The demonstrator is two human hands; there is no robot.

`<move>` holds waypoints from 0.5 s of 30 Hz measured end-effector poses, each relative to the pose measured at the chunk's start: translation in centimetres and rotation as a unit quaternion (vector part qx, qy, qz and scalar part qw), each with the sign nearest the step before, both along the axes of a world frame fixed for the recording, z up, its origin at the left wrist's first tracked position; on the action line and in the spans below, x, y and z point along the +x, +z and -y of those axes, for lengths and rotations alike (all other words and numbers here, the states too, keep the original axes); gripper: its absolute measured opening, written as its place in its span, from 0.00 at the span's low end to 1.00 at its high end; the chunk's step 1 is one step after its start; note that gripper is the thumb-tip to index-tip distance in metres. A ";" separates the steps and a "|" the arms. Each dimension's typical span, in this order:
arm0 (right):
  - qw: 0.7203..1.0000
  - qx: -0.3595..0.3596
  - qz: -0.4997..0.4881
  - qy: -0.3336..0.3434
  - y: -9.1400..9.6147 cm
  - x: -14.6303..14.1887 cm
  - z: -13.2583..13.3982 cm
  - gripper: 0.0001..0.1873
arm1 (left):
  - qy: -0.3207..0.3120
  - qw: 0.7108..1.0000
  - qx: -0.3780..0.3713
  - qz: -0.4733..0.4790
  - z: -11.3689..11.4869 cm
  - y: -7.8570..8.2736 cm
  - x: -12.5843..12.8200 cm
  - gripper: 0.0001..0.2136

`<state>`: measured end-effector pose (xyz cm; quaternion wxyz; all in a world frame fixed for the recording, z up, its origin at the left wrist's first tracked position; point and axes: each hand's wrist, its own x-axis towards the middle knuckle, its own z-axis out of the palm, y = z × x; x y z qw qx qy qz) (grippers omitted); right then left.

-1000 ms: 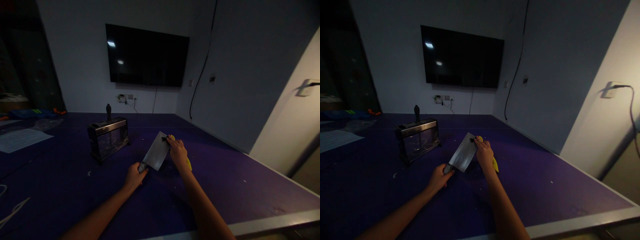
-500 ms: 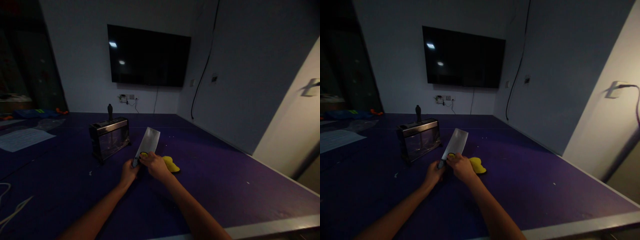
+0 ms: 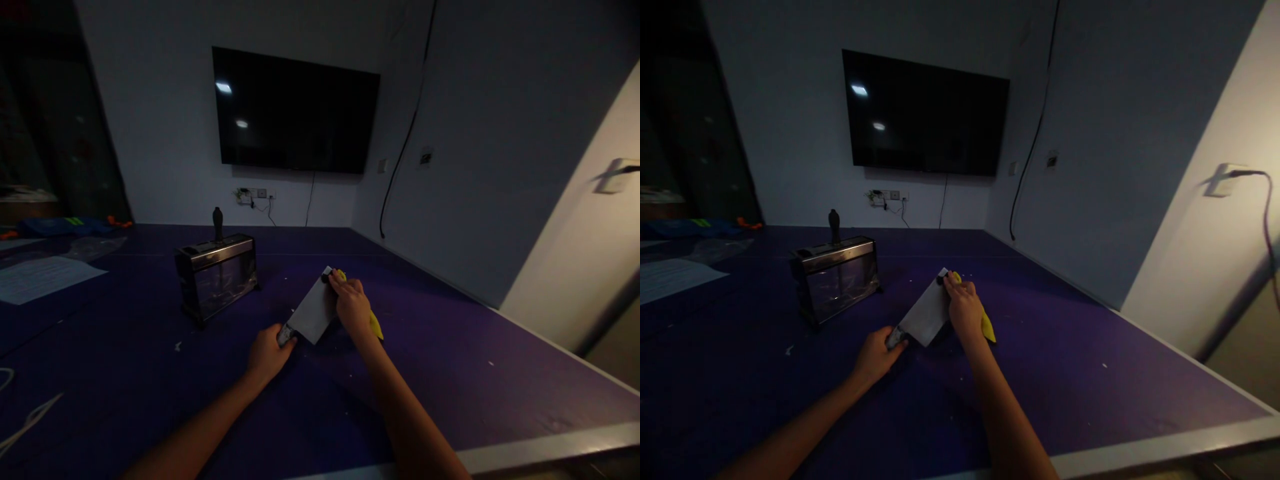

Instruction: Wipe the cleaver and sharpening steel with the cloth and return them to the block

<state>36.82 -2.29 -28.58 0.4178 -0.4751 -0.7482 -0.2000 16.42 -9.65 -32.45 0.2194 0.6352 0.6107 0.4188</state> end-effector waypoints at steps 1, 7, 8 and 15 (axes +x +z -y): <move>1.000 0.003 -0.004 -0.001 0.0 0.2 -0.1 0.28 | 0.002 1.000 0.006 -0.008 0.0 -0.1 0.1 0.07; 0.994 -0.039 0.079 0.060 -0.6 -2.5 0.7 0.27 | 0.003 0.997 -0.026 0.073 -0.2 -0.3 0.0 0.05; 0.990 -0.049 0.102 0.078 -0.8 -3.3 1.0 0.26 | 0.007 0.996 -0.032 0.083 -0.3 -0.3 -0.1 0.05; 0.956 -0.087 0.195 0.202 -1.2 -6.8 3.5 0.25 | 0.006 0.994 -0.019 0.104 -0.6 -0.5 -0.8 0.07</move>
